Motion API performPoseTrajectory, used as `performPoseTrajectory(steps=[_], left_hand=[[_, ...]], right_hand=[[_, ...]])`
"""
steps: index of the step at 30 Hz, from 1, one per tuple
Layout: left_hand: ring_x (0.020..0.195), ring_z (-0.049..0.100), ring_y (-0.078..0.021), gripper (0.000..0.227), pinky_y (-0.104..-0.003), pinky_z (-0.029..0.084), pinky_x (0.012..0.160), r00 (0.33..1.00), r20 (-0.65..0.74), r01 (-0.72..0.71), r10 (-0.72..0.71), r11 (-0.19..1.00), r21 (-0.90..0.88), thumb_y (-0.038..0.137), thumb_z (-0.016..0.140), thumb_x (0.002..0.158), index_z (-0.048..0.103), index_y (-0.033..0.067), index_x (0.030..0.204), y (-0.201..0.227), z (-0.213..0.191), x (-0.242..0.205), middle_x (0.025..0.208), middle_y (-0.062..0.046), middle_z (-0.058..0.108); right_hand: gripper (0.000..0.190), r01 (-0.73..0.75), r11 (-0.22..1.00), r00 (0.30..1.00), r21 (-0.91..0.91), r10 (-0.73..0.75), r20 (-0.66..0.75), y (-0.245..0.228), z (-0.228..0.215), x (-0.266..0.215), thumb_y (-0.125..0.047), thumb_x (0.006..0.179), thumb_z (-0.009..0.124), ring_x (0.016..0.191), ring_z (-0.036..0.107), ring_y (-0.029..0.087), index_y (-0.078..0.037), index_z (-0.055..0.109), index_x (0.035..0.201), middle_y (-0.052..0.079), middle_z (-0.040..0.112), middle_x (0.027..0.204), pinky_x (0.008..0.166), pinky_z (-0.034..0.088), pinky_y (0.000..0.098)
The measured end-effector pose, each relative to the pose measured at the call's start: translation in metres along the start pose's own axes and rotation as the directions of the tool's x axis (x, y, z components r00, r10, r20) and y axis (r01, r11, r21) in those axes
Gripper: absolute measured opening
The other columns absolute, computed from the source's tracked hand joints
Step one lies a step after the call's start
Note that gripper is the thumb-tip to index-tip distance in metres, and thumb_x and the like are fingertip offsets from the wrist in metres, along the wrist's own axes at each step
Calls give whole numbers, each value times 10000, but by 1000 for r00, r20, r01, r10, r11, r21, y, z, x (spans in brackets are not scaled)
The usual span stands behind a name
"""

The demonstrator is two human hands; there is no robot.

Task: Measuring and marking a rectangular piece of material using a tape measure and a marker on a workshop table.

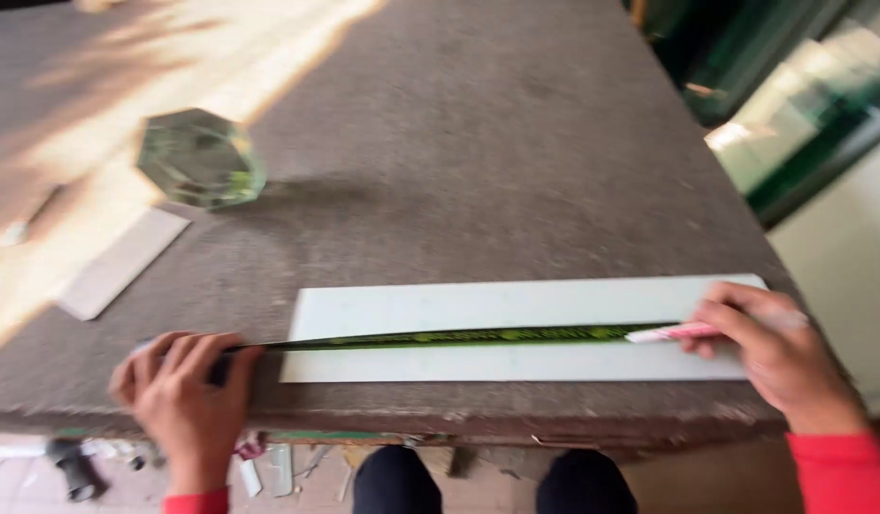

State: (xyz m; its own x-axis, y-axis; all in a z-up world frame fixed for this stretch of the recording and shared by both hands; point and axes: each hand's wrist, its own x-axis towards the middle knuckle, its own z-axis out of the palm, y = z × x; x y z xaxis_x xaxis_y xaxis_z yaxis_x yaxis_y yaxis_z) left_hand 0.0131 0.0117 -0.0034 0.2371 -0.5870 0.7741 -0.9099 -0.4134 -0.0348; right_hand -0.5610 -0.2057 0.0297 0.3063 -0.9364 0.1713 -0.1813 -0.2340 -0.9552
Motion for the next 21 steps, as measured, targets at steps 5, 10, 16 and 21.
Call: performPoseTrajectory(steps=[5,10,16,21], left_hand=[[1193,689,-212,175,-447,322,1182,999,-7,46,-47,997,-68,466,886,931,849,306,992,17,-6,8,1041,105,813],[1195,665,-202,148,-472,324,1173,995,51,95,-89,987,-127,458,825,922,816,315,956,24,-10,13,1013,126,792],[1231,653,-224,199,-487,304,1201,987,110,132,-114,975,-178,508,760,945,800,315,976,22,-7,11,1038,134,799],[1215,658,-229,191,-482,314,1188,991,91,118,-103,976,-182,491,790,932,802,303,965,23,-10,13,1015,127,795]], right_hand=[[381,-64,981,997,185,70,-23,72,-35,8,-84,1106,643,681,702,356,161,701,821,323,706,725,606,488,366],[499,-72,982,996,176,81,-46,138,-64,25,-163,1157,602,582,592,342,201,726,840,419,770,680,636,471,392],[472,-94,981,992,168,107,-72,189,-86,43,-137,1196,589,548,607,417,230,728,931,498,779,693,531,506,442],[473,-95,982,990,161,109,-84,163,-75,37,-173,1195,601,587,631,407,198,724,928,437,750,699,574,465,398]])
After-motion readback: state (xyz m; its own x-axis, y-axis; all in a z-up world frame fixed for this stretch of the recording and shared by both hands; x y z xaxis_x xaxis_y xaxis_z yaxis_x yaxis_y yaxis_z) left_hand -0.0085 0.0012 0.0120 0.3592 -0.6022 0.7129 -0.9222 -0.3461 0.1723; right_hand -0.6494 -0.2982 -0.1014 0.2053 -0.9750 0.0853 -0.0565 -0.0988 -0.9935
